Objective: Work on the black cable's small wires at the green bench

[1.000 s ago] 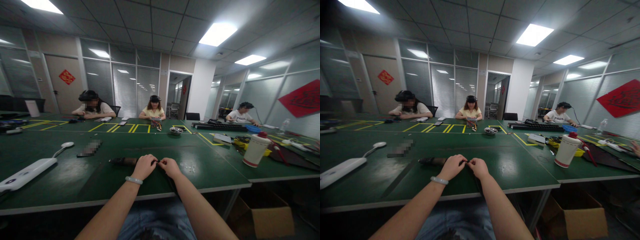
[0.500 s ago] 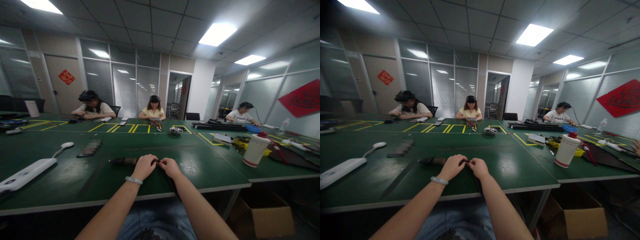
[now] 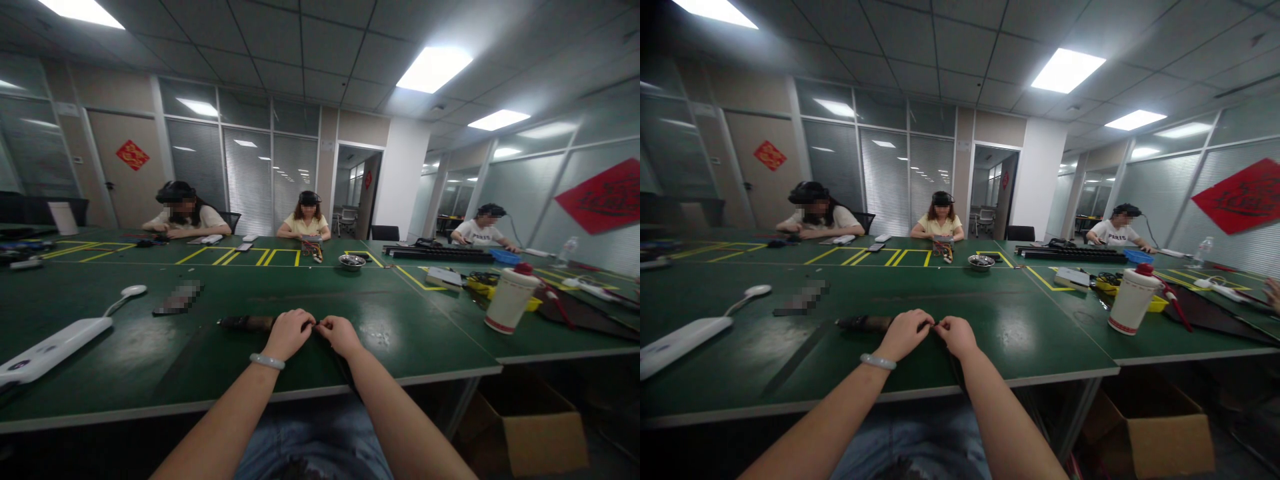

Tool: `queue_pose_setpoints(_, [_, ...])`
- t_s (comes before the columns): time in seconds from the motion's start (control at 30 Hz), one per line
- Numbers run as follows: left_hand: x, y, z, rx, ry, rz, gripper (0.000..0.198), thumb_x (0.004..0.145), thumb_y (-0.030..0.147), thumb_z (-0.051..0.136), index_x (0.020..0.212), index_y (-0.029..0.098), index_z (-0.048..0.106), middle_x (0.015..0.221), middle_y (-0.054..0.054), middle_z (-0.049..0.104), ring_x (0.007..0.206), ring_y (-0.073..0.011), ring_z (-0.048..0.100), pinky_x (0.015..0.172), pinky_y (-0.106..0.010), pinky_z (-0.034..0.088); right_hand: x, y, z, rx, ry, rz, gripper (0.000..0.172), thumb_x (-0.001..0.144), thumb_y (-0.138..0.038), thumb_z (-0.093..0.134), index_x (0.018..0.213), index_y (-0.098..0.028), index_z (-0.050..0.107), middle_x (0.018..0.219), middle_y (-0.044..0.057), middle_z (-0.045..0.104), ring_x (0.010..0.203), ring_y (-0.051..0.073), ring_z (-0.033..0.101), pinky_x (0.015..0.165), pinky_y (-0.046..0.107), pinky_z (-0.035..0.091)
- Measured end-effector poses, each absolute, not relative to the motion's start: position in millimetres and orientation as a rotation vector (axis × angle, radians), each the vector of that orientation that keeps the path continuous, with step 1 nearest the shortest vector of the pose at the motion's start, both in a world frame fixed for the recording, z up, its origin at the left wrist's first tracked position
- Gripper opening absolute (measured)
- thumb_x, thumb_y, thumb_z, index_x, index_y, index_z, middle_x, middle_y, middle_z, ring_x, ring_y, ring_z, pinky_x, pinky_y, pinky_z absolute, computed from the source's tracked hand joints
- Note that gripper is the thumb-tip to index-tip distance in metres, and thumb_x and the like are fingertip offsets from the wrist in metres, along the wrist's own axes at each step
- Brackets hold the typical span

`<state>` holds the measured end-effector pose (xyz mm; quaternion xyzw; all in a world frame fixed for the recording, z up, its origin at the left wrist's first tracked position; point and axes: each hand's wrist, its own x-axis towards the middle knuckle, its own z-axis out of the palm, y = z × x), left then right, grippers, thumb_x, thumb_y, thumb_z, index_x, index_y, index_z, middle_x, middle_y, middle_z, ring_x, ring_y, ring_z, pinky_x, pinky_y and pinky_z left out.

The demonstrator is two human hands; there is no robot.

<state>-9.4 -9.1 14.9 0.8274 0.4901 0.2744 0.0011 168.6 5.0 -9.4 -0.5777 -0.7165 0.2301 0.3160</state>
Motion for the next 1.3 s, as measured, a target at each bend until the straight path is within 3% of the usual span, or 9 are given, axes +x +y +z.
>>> queue_pose_setpoints(0.63, [-9.5,-7.3,14.1,2.585,1.538,0.880,0.021,0.088,0.027,0.048,0.100,0.024,0.065,0.104,-0.003,0.066,0.098,-0.0189,0.058,0.088,-0.034,0.040,168.8,8.4,-16.2,-1.520,-1.867,0.639,0.023,0.085,-0.040,0.061,0.086,-0.019,0.070,0.072,0.001,0.067,0.050,0.008,0.052,0.049,0.019,0.035])
queue_pose_setpoints(0.87, [-13.2,-1.5,8.4,2.579,1.518,0.881,0.021,0.088,0.029,0.048,0.099,0.025,0.066,0.105,-0.004,0.066,0.099,-0.0195,0.057,0.090,-0.035,0.040,168.2,8.3,-16.0,-1.523,-1.905,0.551,0.020,0.084,-0.038,0.063,0.086,-0.020,0.071,0.075,0.001,0.068,0.061,0.010,0.056,0.055,0.019,0.036])
queue_pose_setpoints(1.3, [-14.6,0.4,7.6,2.580,1.498,0.922,0.023,0.085,0.031,0.051,0.102,0.026,0.066,0.105,-0.003,0.066,0.098,-0.0199,0.058,0.090,-0.034,0.041,166.4,8.1,-14.6,-1.551,-1.936,0.511,0.026,0.085,-0.044,0.060,0.087,-0.021,0.071,0.076,0.001,0.068,0.061,0.010,0.056,0.053,0.019,0.035])
